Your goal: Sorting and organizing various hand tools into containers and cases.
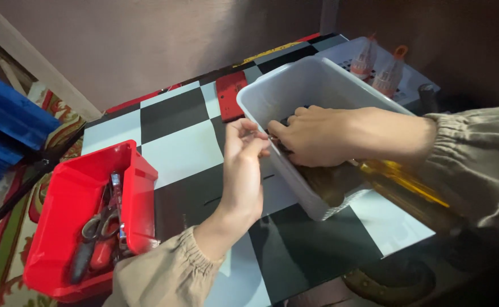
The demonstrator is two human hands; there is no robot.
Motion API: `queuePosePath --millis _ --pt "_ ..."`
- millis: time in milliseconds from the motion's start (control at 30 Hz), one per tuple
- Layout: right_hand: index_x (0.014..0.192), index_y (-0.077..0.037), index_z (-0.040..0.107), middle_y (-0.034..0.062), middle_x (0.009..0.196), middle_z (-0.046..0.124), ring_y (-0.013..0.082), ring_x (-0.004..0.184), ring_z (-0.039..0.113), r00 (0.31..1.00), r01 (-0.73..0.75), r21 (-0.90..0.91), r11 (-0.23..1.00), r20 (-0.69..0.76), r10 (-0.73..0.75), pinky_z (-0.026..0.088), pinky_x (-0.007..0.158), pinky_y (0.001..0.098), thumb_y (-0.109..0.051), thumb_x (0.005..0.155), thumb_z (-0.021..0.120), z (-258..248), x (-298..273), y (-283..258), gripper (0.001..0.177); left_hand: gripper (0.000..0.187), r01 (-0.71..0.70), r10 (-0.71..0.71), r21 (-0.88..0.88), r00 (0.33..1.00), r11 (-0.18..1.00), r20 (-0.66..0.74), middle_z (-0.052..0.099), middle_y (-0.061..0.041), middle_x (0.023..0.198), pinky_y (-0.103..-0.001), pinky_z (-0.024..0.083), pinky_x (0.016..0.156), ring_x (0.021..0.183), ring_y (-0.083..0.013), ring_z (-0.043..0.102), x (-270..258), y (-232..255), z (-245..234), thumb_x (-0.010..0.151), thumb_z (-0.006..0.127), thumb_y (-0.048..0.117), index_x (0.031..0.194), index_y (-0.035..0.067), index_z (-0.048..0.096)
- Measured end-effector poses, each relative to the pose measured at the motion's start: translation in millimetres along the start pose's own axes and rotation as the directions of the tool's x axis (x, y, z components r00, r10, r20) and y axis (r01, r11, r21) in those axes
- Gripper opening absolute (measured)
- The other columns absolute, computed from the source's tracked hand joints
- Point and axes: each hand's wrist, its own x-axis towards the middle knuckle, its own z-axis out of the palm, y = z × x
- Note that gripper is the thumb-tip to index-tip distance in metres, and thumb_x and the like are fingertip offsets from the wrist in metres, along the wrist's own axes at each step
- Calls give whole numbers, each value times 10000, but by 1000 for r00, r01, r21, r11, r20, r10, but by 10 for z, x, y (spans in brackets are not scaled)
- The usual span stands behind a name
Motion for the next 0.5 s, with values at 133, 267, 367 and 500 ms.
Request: queuePosePath --millis 133,267,367,500 --pt "1415 -96 463 170 1217 664 312 1175 599 999 -32 -18 999 24 33 453 1037 471 -365 959 596 14 -22 -41 546 210 65 -64 -54 998 996 24 544 -37 1019 -297 425 843 914 -130 506 -27 18 -1 901 550 12 1100 62 503" --pt "1457 -133 463 144 1249 625 285 1227 536 1000 22 -84 996 -8 -23 374 1069 470 -388 913 625 -31 -78 -12 622 234 36 -36 19 999 999 15 540 -50 1015 -287 428 847 936 -128 518 -18 -9 -3 892 552 26 1118 68 510" --pt "1526 -144 439 125 1243 637 265 1223 547 999 36 -87 996 -8 -37 388 1064 461 -436 899 627 -97 -221 7 717 217 -42 39 43 997 998 63 512 -43 1024 -281 441 921 970 -133 518 -74 7 39 926 556 14 1131 53 495" --pt "1439 -123 505 97 1280 640 239 1225 560 999 -46 -189 981 -11 45 418 1085 447 -584 910 608 -128 -560 42 709 258 -230 191 252 967 940 168 506 -49 1071 -304 448 888 1021 -153 529 -258 203 179 917 540 1 1150 64 448"
